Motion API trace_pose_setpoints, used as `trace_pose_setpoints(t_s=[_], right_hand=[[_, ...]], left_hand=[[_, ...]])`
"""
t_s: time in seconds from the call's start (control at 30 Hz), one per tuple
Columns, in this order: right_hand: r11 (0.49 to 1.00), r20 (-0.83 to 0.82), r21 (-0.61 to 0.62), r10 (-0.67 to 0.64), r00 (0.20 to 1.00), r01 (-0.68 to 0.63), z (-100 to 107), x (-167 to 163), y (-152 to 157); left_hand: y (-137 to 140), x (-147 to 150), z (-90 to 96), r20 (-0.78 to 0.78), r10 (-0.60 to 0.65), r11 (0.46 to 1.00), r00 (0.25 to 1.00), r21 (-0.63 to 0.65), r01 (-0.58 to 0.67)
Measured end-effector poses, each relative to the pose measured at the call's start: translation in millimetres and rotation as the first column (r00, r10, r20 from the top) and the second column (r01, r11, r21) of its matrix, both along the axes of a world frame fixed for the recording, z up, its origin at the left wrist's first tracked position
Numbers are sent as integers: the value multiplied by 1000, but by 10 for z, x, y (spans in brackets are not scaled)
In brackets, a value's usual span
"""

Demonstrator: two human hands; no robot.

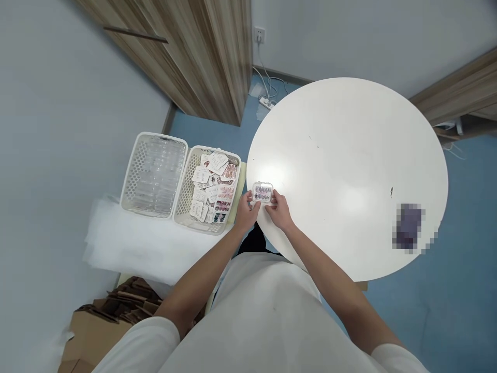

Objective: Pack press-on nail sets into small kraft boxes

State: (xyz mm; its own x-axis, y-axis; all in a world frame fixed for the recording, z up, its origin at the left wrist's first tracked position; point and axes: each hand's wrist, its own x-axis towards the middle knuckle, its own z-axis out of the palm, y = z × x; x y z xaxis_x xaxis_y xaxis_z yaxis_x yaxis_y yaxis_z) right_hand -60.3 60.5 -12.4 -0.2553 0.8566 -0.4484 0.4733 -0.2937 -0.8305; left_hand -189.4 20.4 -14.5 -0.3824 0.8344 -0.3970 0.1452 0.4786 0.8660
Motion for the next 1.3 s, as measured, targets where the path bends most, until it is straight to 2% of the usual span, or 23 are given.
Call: trace_pose_setpoints(t_s=[0.13,0.33,0.83,1.07,1.3], right_hand=[[999,32,35,-2,999,1,-8,-57,43],[998,64,64,-4,998,0,7,-116,91],[991,68,99,83,994,-89,-11,-68,43],[985,-10,43,166,986,-165,25,148,-131],[962,-84,34,272,959,-270,57,573,-491]], left_hand=[[45,-23,-44,22,11,999,1000,37,-11],[97,-36,-12,46,-17,999,999,49,14],[73,6,27,-22,-25,997,999,73,27],[-145,135,79,25,40,997,999,66,-42],[-638,285,233,-24,159,987,987,25,-158]])
